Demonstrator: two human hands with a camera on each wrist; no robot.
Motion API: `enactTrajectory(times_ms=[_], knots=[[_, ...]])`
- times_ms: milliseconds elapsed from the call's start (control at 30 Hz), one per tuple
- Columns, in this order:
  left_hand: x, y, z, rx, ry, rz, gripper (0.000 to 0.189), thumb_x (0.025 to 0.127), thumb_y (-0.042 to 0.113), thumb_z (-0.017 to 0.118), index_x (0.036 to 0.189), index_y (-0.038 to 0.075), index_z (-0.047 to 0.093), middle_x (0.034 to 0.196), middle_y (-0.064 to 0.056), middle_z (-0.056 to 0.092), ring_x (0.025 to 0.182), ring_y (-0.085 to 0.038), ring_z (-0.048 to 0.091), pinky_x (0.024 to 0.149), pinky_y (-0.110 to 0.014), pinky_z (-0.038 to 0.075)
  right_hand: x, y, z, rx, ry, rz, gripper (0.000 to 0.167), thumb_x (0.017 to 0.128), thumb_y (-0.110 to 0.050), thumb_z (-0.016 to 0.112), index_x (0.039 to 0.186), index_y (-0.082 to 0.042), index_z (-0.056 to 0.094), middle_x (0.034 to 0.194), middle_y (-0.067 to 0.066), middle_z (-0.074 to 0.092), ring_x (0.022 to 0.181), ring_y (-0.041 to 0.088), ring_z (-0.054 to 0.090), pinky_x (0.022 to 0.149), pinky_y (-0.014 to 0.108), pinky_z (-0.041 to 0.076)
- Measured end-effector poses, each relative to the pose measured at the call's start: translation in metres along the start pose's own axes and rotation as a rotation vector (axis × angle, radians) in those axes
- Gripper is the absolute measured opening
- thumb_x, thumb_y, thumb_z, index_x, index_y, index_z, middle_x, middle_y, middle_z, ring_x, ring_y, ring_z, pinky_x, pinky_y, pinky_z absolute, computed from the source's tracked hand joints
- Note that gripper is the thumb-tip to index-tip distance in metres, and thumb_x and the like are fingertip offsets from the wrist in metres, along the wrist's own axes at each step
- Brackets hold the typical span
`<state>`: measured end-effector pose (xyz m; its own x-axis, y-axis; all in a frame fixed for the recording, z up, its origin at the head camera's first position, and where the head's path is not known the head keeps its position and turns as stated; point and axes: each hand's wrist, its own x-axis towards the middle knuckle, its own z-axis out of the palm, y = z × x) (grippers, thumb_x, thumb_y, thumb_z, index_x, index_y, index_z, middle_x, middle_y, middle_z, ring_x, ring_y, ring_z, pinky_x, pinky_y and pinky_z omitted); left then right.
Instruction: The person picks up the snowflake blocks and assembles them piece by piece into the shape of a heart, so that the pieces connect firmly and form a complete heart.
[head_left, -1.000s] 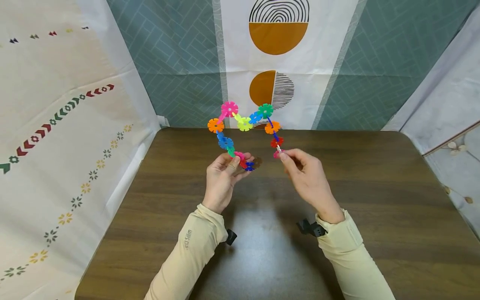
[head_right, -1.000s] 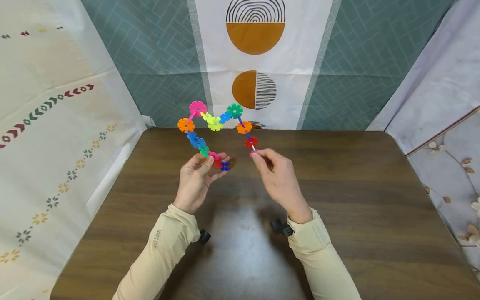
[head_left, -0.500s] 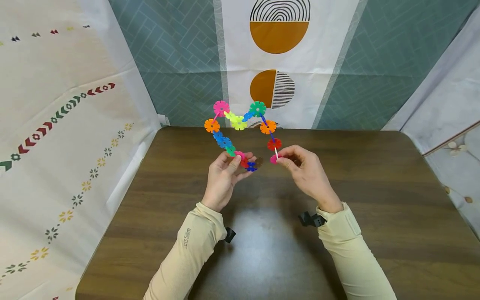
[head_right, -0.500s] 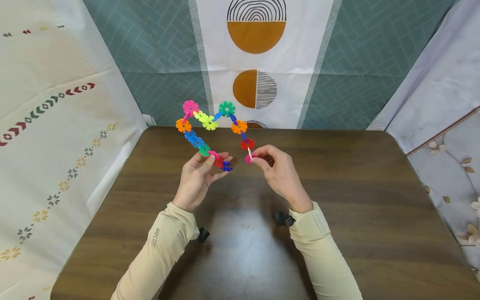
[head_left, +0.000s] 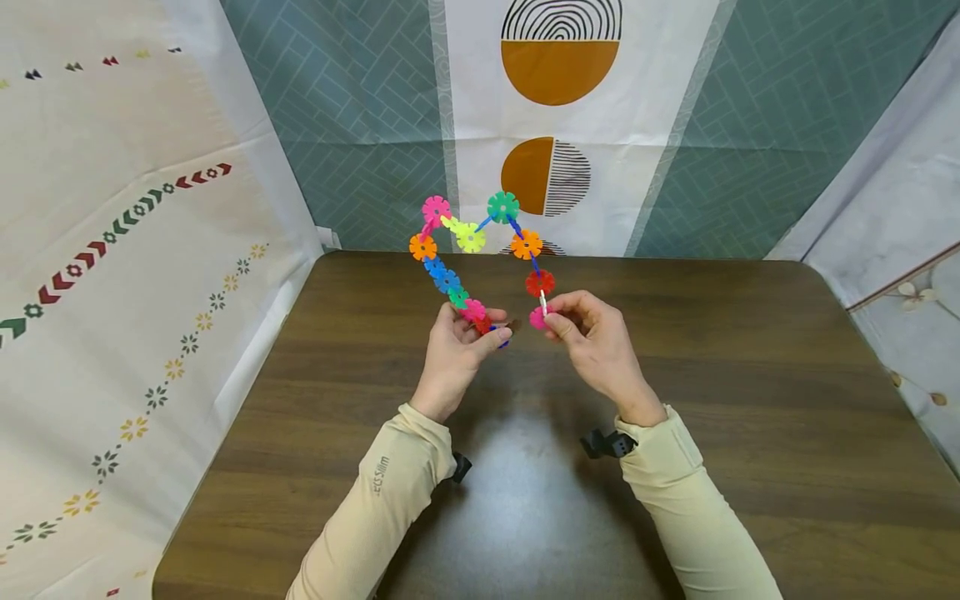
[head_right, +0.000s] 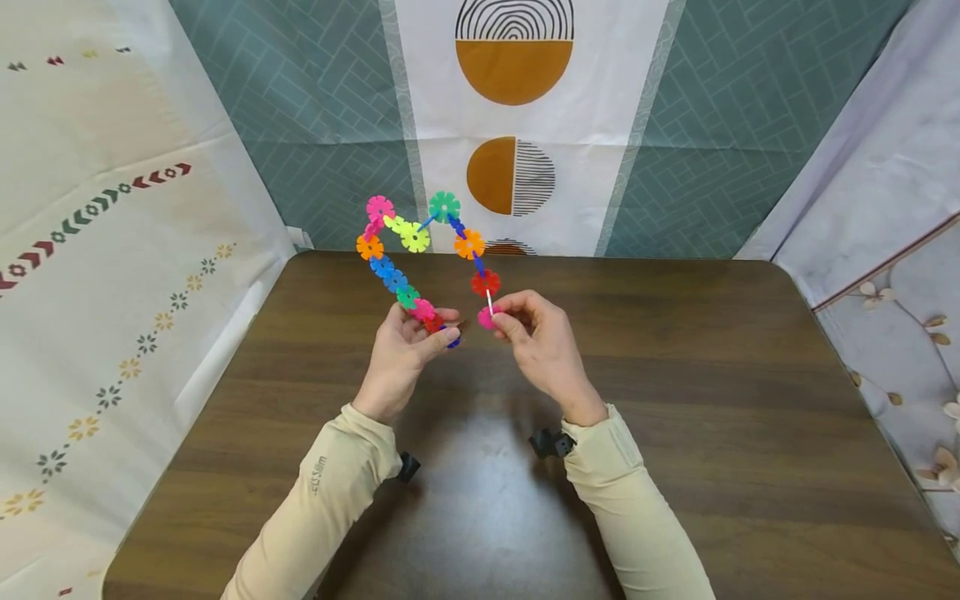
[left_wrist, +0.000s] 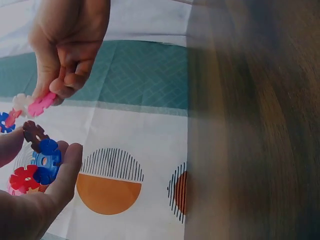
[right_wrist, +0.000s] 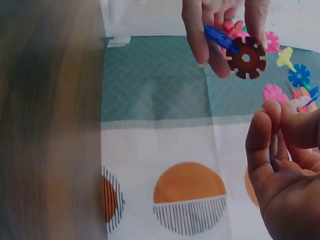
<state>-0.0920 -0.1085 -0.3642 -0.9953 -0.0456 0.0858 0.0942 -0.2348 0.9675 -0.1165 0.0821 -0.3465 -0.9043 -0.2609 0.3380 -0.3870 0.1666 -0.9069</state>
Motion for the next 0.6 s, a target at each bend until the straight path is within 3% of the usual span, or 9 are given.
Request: enactTrajectory(times_ms=[167,433,600], knots=[[-0.001,0.0,0.004,0.025,-0.001,0.024,0.048,0.084,-0.006,0.071,0.12,-0.002,0.038,0.115,-0.026,0.061,0.099,-0.036,0.064,0.083,-0.034,0.056,0.001,0.008,0.004,0.079,0.005,0.011,0.013,0.091,0.003,0.063,0.102,0.007,0.062,0.092,0.02,0.066,0.07,0.014,0.062,0.069,0.025,0.056],[-0.002,0.0,0.006,0.065,-0.017,0.038,0.049,0.084,-0.006,0.071,0.12,-0.001,0.039,0.115,-0.027,0.061,0.098,-0.03,0.065,0.084,-0.032,0.056,0.001,0.023,0.003,0.145,0.004,0.003,0.015,0.092,-0.003,0.064,0.105,0.005,0.062,0.093,0.018,0.066,0.075,0.034,0.063,0.071,0.027,0.057],[-0.003,0.0,0.008,0.094,-0.036,0.047,0.049,0.083,-0.007,0.072,0.119,0.0,0.04,0.114,-0.027,0.062,0.099,-0.031,0.065,0.083,-0.03,0.056,0.0,0.024,0.003,0.172,0.017,0.008,0.015,0.092,-0.002,0.064,0.105,0.005,0.062,0.094,0.018,0.066,0.075,0.03,0.064,0.072,0.027,0.057]])
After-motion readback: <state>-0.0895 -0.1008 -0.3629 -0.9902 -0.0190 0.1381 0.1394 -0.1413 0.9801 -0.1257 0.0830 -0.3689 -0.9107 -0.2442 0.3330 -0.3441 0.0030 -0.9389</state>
